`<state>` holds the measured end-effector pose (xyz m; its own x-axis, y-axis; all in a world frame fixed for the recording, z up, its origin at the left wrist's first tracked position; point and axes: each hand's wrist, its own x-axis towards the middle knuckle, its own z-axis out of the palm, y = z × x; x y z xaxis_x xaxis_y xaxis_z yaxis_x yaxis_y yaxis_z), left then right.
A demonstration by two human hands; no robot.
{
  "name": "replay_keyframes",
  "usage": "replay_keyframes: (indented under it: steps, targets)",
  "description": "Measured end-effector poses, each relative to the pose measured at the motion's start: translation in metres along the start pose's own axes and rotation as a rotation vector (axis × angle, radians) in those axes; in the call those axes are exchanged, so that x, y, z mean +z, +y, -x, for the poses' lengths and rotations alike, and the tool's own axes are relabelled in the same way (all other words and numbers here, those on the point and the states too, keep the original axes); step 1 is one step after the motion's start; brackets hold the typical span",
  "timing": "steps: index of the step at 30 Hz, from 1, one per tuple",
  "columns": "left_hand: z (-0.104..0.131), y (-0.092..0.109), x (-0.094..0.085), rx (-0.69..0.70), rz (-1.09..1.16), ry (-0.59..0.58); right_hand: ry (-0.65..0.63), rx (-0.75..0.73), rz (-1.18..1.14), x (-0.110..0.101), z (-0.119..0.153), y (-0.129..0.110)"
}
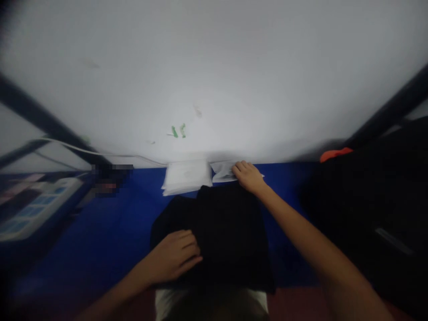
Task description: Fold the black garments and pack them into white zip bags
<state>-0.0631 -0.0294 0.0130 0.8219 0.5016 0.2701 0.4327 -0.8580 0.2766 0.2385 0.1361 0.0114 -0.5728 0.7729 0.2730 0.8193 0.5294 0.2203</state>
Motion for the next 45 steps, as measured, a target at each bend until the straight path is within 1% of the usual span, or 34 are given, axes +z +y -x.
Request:
replay_keyframes:
  steps: [2,5,7,9,10,12,15,17,18,19,21,23,27,29,31,33,35,36,38,40,42,45]
  targets:
    - [0.011,0.000,0.004,0.010,0.006,-0.117,-0.052,0.048,-0.048,0.011,-0.007,0.005]
    - [0.026,0.000,0.005,-0.018,0.012,-0.201,-0.109,0.049,-0.158,0.021,-0.010,0.011]
    - [0.033,0.001,0.003,-0.045,0.017,-0.224,-0.126,0.048,-0.261,0.018,-0.007,0.013]
    - [0.038,0.003,0.000,-0.075,0.036,-0.235,-0.094,0.073,-0.374,0.005,0.002,0.006]
    - [0.039,0.004,-0.001,-0.091,0.050,-0.236,-0.061,0.084,-0.415,-0.005,0.010,-0.001]
    - [0.040,0.007,-0.003,-0.114,0.071,-0.227,0.039,0.080,-0.448,-0.031,0.031,-0.027]
    - [0.042,0.011,-0.005,-0.133,0.088,-0.210,0.074,-0.024,-0.465,-0.069,0.072,-0.080]
    - [0.044,0.012,-0.006,-0.130,0.104,-0.212,-0.010,-0.125,-0.502,-0.085,0.102,-0.113]
    - [0.046,0.012,-0.006,-0.124,0.108,-0.210,-0.082,-0.174,-0.530,-0.090,0.115,-0.126]
    - [0.049,0.012,-0.006,-0.120,0.107,-0.206,-0.141,-0.184,-0.537,-0.093,0.128,-0.135]
    - [0.055,0.010,-0.006,-0.114,0.088,-0.191,-0.230,-0.158,-0.532,-0.095,0.149,-0.142]
    - [0.059,0.008,-0.008,-0.117,0.042,-0.166,-0.261,-0.087,-0.510,-0.095,0.164,-0.138]
    - [0.063,0.007,-0.016,-0.123,-0.045,-0.095,-0.301,0.015,-0.537,-0.099,0.182,-0.116]
    - [0.063,0.009,-0.022,-0.144,-0.030,-0.051,-0.308,0.032,-0.593,-0.103,0.188,-0.107]
    - [0.064,0.011,-0.024,-0.188,0.025,0.032,-0.287,0.060,-0.655,-0.105,0.193,-0.101]
    - [0.065,0.010,-0.021,-0.246,0.065,0.165,-0.252,0.111,-0.731,-0.104,0.197,-0.097]
    - [0.066,0.004,-0.012,-0.317,0.046,0.315,-0.205,0.194,-0.814,-0.099,0.198,-0.094]
    - [0.065,0.000,-0.007,-0.353,0.025,0.363,-0.176,0.244,-0.857,-0.096,0.198,-0.092]
    - [0.061,-0.011,0.003,-0.401,-0.023,0.412,-0.117,0.365,-0.925,-0.086,0.195,-0.089]
    - [0.055,-0.023,0.007,-0.369,-0.036,0.404,-0.058,0.499,-0.960,-0.076,0.190,-0.084]
    - [0.049,-0.031,0.005,-0.271,-0.018,0.361,0.015,0.621,-0.976,-0.067,0.183,-0.078]
    - [0.043,-0.037,-0.005,-0.144,-0.039,0.229,0.125,0.743,-1.002,-0.057,0.173,-0.071]
